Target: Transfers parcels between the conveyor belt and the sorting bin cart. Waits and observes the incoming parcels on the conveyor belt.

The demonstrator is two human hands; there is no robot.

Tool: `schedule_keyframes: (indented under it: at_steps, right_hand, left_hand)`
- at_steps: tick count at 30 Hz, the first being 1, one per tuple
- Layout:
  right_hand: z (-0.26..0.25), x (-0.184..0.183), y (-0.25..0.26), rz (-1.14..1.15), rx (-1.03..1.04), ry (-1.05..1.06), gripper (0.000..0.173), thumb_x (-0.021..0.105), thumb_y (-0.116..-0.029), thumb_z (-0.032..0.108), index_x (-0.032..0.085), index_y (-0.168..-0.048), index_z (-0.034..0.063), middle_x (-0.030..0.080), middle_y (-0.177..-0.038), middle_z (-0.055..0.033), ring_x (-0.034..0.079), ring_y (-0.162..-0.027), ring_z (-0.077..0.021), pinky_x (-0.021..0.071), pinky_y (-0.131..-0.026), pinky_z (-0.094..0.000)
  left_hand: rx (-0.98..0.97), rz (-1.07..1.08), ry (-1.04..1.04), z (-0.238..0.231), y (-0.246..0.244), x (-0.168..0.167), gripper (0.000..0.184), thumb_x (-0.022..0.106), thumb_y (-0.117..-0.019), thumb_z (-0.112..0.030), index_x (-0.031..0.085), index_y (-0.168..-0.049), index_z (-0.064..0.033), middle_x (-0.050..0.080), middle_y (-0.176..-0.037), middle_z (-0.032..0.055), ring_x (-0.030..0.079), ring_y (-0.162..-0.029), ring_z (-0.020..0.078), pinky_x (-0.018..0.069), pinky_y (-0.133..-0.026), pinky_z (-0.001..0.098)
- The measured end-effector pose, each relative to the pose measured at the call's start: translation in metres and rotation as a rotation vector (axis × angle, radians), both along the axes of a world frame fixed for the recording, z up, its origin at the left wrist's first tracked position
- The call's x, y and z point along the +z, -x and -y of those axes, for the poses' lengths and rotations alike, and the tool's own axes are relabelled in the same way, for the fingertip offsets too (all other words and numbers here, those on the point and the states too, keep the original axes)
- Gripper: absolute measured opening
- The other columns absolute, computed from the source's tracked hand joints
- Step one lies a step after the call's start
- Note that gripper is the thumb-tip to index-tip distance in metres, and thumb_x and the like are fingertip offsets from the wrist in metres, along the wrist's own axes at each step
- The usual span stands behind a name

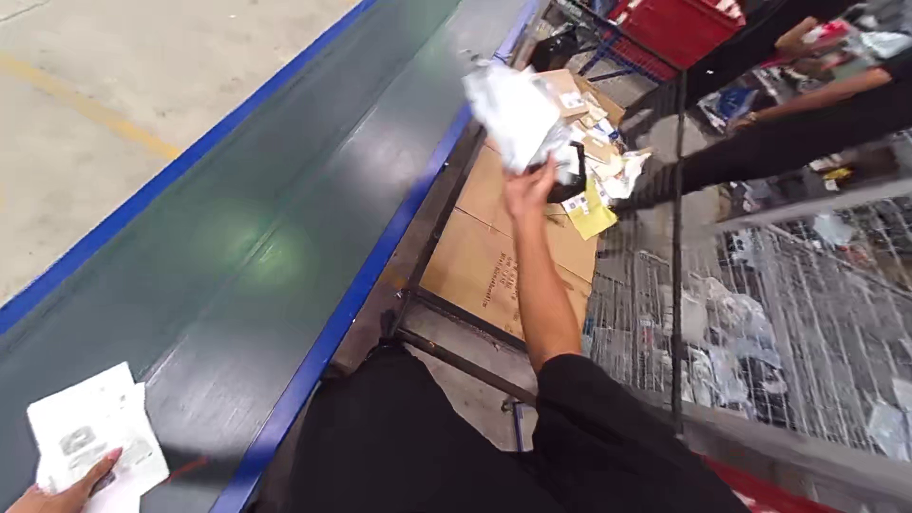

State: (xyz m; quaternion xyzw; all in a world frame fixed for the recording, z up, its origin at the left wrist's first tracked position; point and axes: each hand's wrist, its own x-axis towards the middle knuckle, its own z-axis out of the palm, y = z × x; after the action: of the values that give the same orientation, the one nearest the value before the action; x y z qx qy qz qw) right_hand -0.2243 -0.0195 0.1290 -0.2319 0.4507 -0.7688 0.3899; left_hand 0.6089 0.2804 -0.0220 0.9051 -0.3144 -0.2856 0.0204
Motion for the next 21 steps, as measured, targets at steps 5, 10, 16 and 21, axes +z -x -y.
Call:
schedule_keyframes:
  at_steps: [5, 10, 16, 21]
  right_hand:
    - [0.017, 0.023, -0.035, -0.413, 0.390, 0.011, 0.055, 0.021, -0.1121, 0.036, 0.008, -0.163, 0.0215, 0.036, -0.164, -0.0062, 0.047, -0.142, -0.0238, 0.0452, -0.114, -0.0464]
    - [-0.036, -0.097, -0.188, -0.394, 0.990, -0.285, 0.065, 0.038, -0.1077, 0.046, 0.015, -0.161, 0.0156, 0.047, -0.156, -0.0072, 0.058, -0.131, -0.0220, 0.0536, -0.103, -0.0404]
    - [-0.198, -0.135, -0.399, -0.267, 1.726, -0.363, 0.116, 0.069, -0.0828, 0.070, 0.012, -0.161, 0.0078, 0.056, -0.147, -0.0154, 0.066, -0.121, -0.0308, 0.0590, -0.097, -0.0490]
    - [-0.193, -0.118, -0.462, -0.443, 1.646, -0.332, 0.063, 0.069, -0.0928, 0.002, 0.035, -0.145, -0.0019, 0.069, -0.117, -0.0143, 0.073, -0.099, -0.0209, 0.0645, -0.082, -0.0382]
  left_hand:
    - [0.041, -0.107, 0.200, 0.004, 0.077, 0.038, 0.067, 0.083, -0.0868, -0.030, 0.057, -0.131, 0.0121, 0.060, -0.125, 0.0391, 0.057, -0.121, 0.0542, 0.0417, -0.103, 0.0721]
    - [0.155, -0.371, 0.500, -0.036, 0.102, 0.062, 0.045, 0.077, -0.0905, -0.021, 0.065, -0.125, 0.0042, 0.071, -0.113, 0.0239, 0.070, -0.104, 0.0323, 0.0547, -0.098, 0.0544]
    - [0.122, -0.798, 0.837, -0.060, 0.173, 0.080, 0.040, 0.080, -0.0852, -0.010, 0.065, -0.119, 0.0046, 0.074, -0.104, 0.0135, 0.073, -0.091, 0.0178, 0.0623, -0.087, 0.0391]
    - [0.156, -0.601, 0.740, -0.063, 0.177, 0.059, 0.062, 0.086, -0.0817, -0.024, 0.060, -0.132, 0.0006, 0.073, -0.113, 0.0144, 0.072, -0.100, 0.0223, 0.0603, -0.092, 0.0431]
